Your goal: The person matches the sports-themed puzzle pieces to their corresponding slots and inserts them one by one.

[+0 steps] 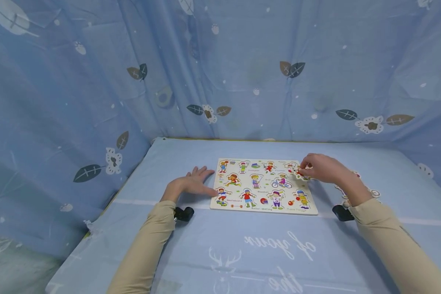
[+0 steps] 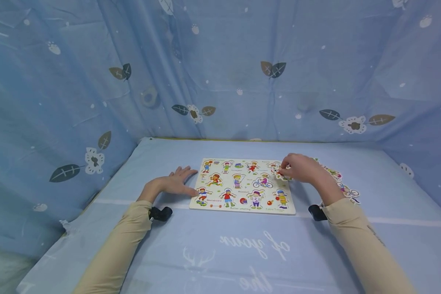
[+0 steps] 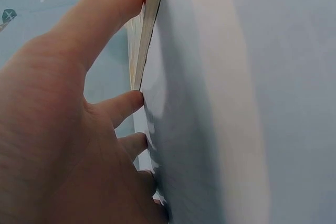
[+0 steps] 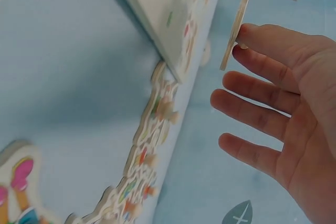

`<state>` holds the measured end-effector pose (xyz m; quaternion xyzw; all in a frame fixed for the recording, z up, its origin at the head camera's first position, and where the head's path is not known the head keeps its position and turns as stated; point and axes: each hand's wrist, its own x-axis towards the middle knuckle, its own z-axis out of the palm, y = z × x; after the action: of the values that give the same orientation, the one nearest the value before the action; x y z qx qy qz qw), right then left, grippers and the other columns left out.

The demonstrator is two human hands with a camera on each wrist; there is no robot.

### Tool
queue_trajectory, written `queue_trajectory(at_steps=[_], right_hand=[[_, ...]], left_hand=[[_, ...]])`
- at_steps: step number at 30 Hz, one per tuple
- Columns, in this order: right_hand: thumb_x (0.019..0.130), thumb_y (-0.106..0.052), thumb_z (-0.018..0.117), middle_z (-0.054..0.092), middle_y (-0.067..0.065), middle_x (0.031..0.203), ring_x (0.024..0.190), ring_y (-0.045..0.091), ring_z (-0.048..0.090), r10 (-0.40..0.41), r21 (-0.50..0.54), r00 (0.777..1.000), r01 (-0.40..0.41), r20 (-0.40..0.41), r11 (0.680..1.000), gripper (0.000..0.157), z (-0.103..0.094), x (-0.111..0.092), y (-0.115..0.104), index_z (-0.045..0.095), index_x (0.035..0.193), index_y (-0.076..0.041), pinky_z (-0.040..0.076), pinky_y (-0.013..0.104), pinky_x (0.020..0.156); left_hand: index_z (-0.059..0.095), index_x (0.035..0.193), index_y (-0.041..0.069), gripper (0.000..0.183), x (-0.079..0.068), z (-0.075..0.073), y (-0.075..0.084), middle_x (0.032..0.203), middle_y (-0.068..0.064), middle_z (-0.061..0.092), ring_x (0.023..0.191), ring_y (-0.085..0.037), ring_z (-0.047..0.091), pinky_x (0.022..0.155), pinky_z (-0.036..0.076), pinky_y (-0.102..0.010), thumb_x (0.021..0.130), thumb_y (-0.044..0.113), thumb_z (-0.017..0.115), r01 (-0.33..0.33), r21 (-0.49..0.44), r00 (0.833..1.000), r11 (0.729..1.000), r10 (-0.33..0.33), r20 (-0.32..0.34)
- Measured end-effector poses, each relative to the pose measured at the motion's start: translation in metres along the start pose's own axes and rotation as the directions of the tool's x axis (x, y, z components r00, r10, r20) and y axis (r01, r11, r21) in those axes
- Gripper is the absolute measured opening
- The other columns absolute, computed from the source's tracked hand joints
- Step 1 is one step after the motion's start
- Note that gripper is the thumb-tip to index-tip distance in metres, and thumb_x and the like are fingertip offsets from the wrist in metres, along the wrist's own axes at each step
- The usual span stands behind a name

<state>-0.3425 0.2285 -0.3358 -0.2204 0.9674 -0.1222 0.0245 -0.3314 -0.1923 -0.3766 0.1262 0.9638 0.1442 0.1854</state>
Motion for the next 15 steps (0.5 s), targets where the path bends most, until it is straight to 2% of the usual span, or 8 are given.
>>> queue_trajectory(at_steps=[7, 15], right_hand=[[0.094, -0.028, 0.067, 0.066, 0.004, 0.096, 0.077, 0.016, 0.057, 0.009, -0.015, 0.999, -0.008, 0.039, 1.0, 0.02, -0.002, 0.009, -0.01, 0.074, 0.099, -0.009, 0.05, 0.036, 0.066], [0.093, -0.03, 0.069, 0.066, 0.003, 0.094, 0.072, 0.016, 0.056, 0.035, -0.131, 0.999, -0.033, 0.015, 0.991, 0.019, 0.008, 0.022, -0.019, 0.074, 0.097, -0.012, 0.048, 0.033, 0.061]], left_hand=[[0.021, 0.159, 0.023, 0.1, 0.0, 0.0, 0.0, 0.167, -0.01, 0.004, 0.152, -0.037, -0.006, 0.122, 0.003, -0.056, 0.08, 0.067, 0.064, 0.009, 0.003, 1.0, 1.0, -0.009, 0.002], [0.022, 0.159, 0.021, 0.1, -0.001, -0.001, 0.001, 0.167, -0.012, 0.005, 0.152, -0.038, -0.006, 0.122, 0.003, -0.056, 0.08, 0.065, 0.066, 0.016, -0.009, 1.0, 1.0, -0.016, 0.007]])
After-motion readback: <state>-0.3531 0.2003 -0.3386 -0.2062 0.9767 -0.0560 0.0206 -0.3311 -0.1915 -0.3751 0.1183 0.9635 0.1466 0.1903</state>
